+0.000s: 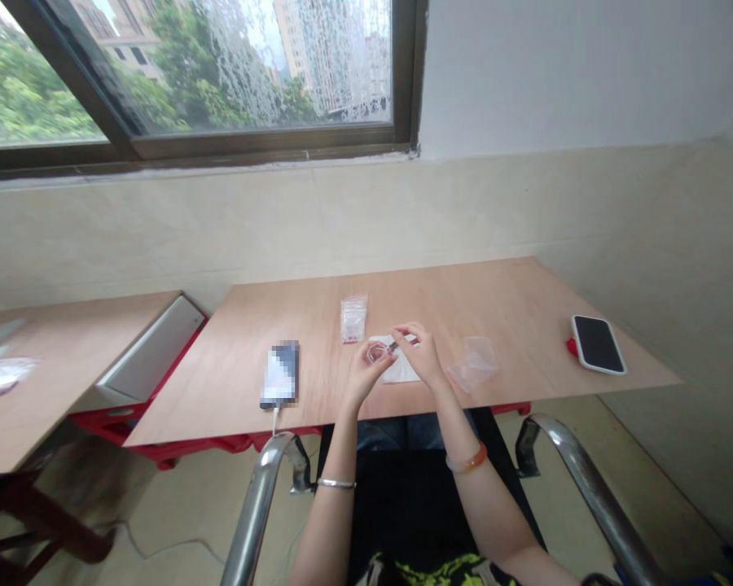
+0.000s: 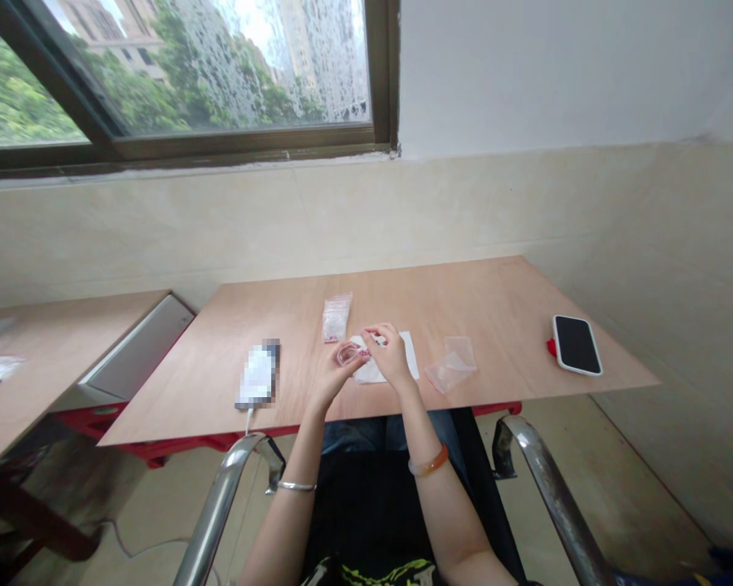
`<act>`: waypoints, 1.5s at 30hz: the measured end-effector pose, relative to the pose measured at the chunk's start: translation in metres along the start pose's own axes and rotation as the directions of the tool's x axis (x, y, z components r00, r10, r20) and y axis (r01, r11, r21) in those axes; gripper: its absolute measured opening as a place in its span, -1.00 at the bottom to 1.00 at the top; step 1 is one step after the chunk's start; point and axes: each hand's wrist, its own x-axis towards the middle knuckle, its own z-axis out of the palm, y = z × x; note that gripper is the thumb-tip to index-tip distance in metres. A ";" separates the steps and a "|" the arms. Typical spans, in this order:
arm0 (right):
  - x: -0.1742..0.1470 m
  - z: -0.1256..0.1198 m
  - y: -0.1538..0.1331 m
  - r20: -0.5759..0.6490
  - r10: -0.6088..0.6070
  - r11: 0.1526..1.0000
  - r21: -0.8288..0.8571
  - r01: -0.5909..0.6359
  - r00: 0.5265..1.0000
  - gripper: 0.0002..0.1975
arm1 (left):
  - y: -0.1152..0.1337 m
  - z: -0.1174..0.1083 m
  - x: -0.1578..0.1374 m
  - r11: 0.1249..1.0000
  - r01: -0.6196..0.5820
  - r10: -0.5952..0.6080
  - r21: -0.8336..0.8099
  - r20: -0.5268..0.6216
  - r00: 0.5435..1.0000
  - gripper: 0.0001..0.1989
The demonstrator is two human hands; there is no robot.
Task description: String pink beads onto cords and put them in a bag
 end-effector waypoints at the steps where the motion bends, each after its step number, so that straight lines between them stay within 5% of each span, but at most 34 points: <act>1: 0.001 0.001 0.008 -0.036 0.021 1.000 -0.007 -0.021 0.999 -0.75 | 0.000 -0.001 0.000 1.000 0.010 -0.010 -0.009 0.000 1.000 -0.69; 6: -0.003 0.012 0.047 -0.065 0.114 0.967 -0.223 -0.126 0.991 -0.84 | 0.000 -0.003 0.000 0.998 0.021 -0.023 -0.066 -0.038 0.999 -0.66; 12: -0.024 0.036 0.073 -0.026 0.202 0.822 -0.540 -0.184 0.979 -0.78 | -0.003 -0.005 0.001 0.998 0.022 -0.026 -0.065 -0.052 0.998 -0.67; 23: -0.034 0.056 0.078 -0.036 0.178 0.753 -0.638 -0.160 0.983 -0.80 | 0.010 -0.005 -0.002 0.998 -0.053 0.053 0.022 -0.013 0.998 -0.67; 29: -0.036 0.049 0.082 -0.048 0.150 0.800 -0.581 -0.150 0.988 -0.82 | 0.018 -0.007 -0.003 0.997 -0.074 0.074 -0.001 0.011 0.997 -0.66; 34: -0.026 0.035 0.075 -0.184 0.121 0.922 -0.343 -0.179 0.975 -0.82 | 0.027 -0.008 -0.005 0.992 -0.112 0.111 0.062 0.027 0.993 -0.67; 39: -0.007 0.014 0.030 -0.266 0.030 0.997 -0.065 -0.050 0.963 -0.80 | 0.024 -0.006 -0.006 0.992 -0.083 0.076 0.099 0.065 0.995 -0.70; 45: -0.004 -0.003 -0.023 -0.081 -0.110 0.994 -0.020 0.109 0.991 -0.85 | 0.021 -0.005 -0.005 0.981 -0.104 0.092 0.164 0.081 0.992 -0.68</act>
